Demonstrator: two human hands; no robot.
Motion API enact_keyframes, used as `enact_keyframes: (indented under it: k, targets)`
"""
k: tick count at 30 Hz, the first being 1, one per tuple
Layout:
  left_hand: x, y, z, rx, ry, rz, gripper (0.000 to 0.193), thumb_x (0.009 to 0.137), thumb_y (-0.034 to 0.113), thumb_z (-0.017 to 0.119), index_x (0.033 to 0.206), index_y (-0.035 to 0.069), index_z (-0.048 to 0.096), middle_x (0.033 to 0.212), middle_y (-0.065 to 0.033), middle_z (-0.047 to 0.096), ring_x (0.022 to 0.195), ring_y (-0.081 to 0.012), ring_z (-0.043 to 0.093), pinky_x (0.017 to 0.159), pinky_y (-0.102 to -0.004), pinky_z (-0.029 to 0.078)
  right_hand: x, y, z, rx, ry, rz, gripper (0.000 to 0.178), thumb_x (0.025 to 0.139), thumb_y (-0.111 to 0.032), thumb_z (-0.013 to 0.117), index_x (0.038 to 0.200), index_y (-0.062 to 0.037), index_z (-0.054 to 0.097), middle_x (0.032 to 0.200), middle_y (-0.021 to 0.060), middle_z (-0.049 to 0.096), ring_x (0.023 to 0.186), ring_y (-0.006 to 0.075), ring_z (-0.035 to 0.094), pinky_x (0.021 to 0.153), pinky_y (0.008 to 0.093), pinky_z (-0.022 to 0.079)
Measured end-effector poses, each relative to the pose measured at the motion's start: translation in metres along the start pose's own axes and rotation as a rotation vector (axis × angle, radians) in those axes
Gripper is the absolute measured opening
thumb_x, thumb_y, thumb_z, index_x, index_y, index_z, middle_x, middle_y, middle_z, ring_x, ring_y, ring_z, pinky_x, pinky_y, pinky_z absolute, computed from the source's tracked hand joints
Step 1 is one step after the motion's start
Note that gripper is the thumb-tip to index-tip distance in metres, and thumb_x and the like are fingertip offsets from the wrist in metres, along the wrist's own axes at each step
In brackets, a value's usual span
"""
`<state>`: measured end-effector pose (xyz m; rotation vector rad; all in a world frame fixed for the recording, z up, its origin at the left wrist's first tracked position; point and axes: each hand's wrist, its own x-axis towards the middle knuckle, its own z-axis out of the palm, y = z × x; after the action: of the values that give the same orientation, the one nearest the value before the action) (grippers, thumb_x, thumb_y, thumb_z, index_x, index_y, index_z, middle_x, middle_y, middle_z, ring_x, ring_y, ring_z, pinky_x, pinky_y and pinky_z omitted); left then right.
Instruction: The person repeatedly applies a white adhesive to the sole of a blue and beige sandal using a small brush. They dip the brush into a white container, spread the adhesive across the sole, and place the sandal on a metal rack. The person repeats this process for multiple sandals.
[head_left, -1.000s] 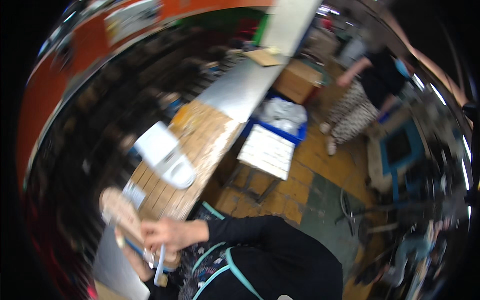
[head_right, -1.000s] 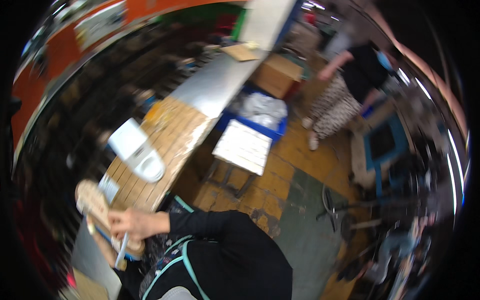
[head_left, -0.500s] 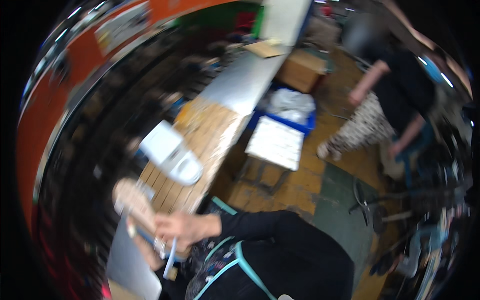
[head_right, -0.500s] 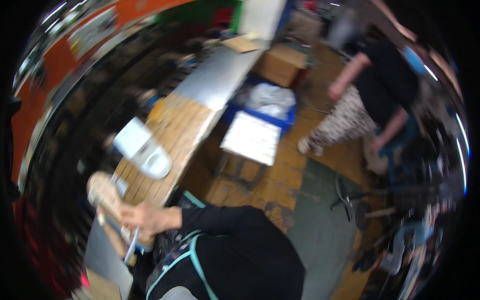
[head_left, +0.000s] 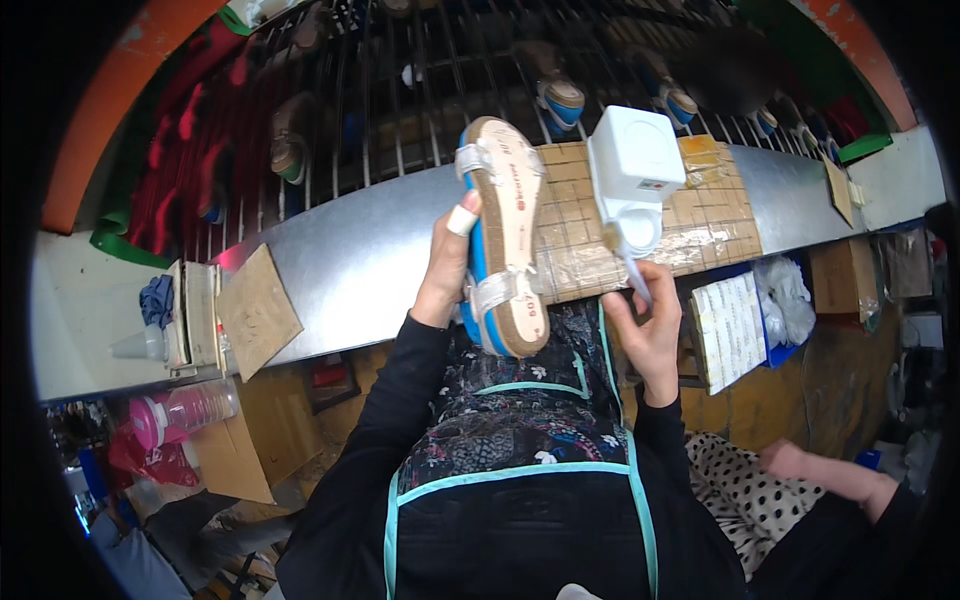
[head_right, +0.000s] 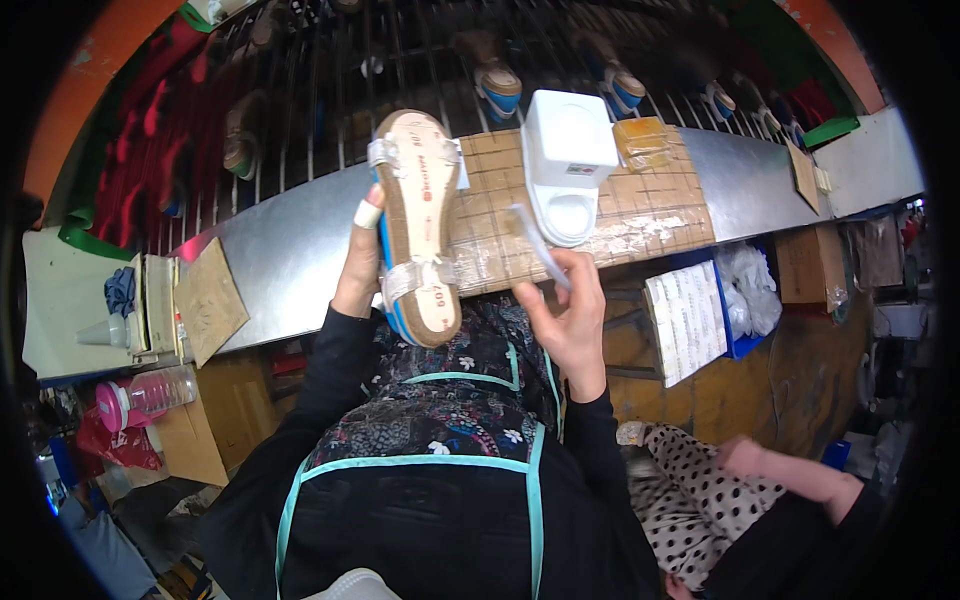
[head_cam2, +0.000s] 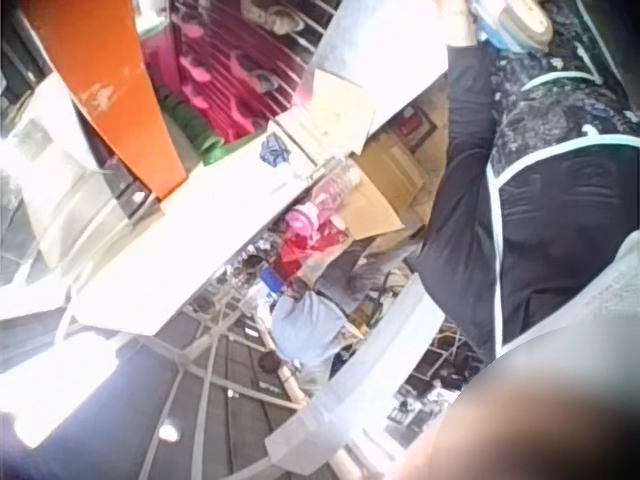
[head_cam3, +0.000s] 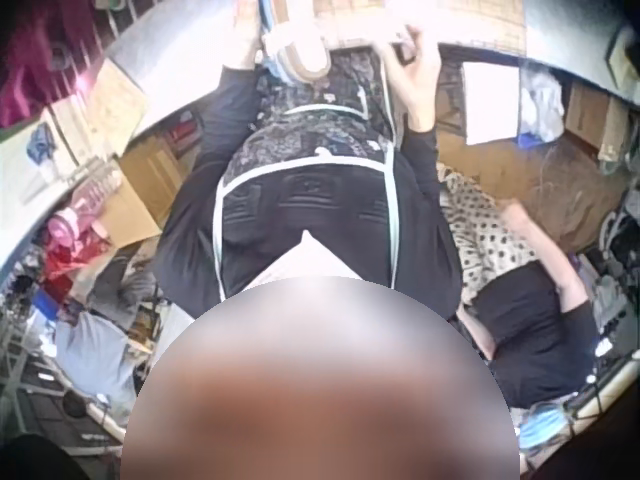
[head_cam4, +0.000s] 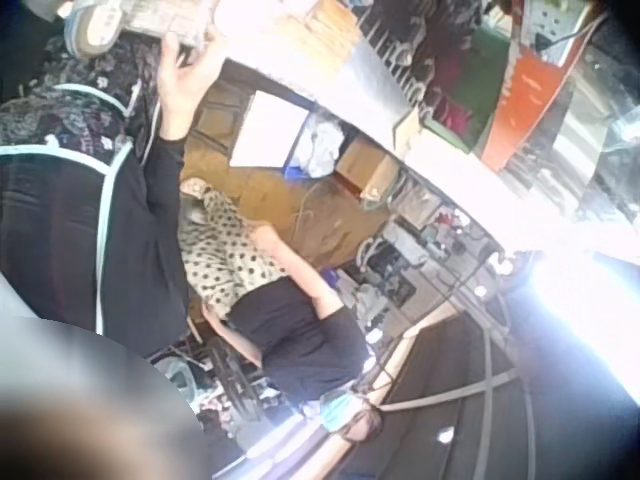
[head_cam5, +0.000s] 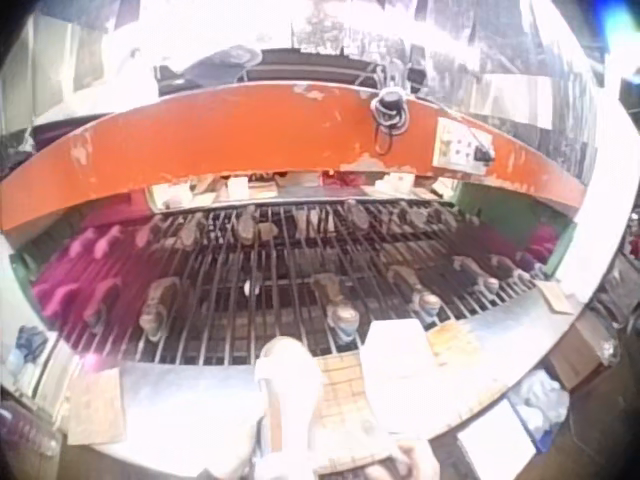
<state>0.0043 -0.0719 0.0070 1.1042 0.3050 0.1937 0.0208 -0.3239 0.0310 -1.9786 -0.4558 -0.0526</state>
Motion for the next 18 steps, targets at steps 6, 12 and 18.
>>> enact_keyframes:
  k: [6, 12, 18]
  targets:
    - [-0.007, 0.003, 0.001, -0.165, -0.007, -0.032, 0.077, 0.089, 0.063, 0.052, 0.129, -0.003, 0.05, 0.114, -0.0172, 0.064, 0.097, -0.0195, 0.067, 0.083, -0.0308, 0.057, 0.006, 0.055, -0.043, -0.52, 0.31, 0.043, 0.01, 0.093, -0.018, 0.061, 0.099, -0.0119, 0.067, 0.084, 0.004, 0.058, 0.077, 0.0217, 0.056, 0.075, 0.0353, 0.033]
    - [-0.014, 0.009, 0.009, -0.228, -0.005, -0.026, 0.081, 0.089, 0.068, 0.048, 0.133, 0.0, 0.047, 0.119, -0.0166, 0.062, 0.101, -0.0185, 0.066, 0.085, -0.0308, 0.057, 0.026, 0.079, -0.046, -0.868, 0.307, -0.184, 0.008, 0.088, -0.022, 0.067, 0.093, -0.0161, 0.07, 0.081, 0.0009, 0.059, 0.074, 0.0194, 0.057, 0.073, 0.0351, 0.029]
    - [-0.017, 0.011, 0.005, -0.167, 0.011, 0.028, 0.083, 0.089, 0.068, 0.046, 0.134, -0.002, 0.047, 0.118, -0.0178, 0.062, 0.101, -0.0196, 0.066, 0.085, -0.03, 0.057, 0.037, 0.077, -0.046, -0.888, 0.237, -0.24, 0.005, 0.086, -0.021, 0.069, 0.085, -0.0164, 0.071, 0.076, 0.0027, 0.059, 0.072, 0.0231, 0.056, 0.073, 0.0374, 0.03]
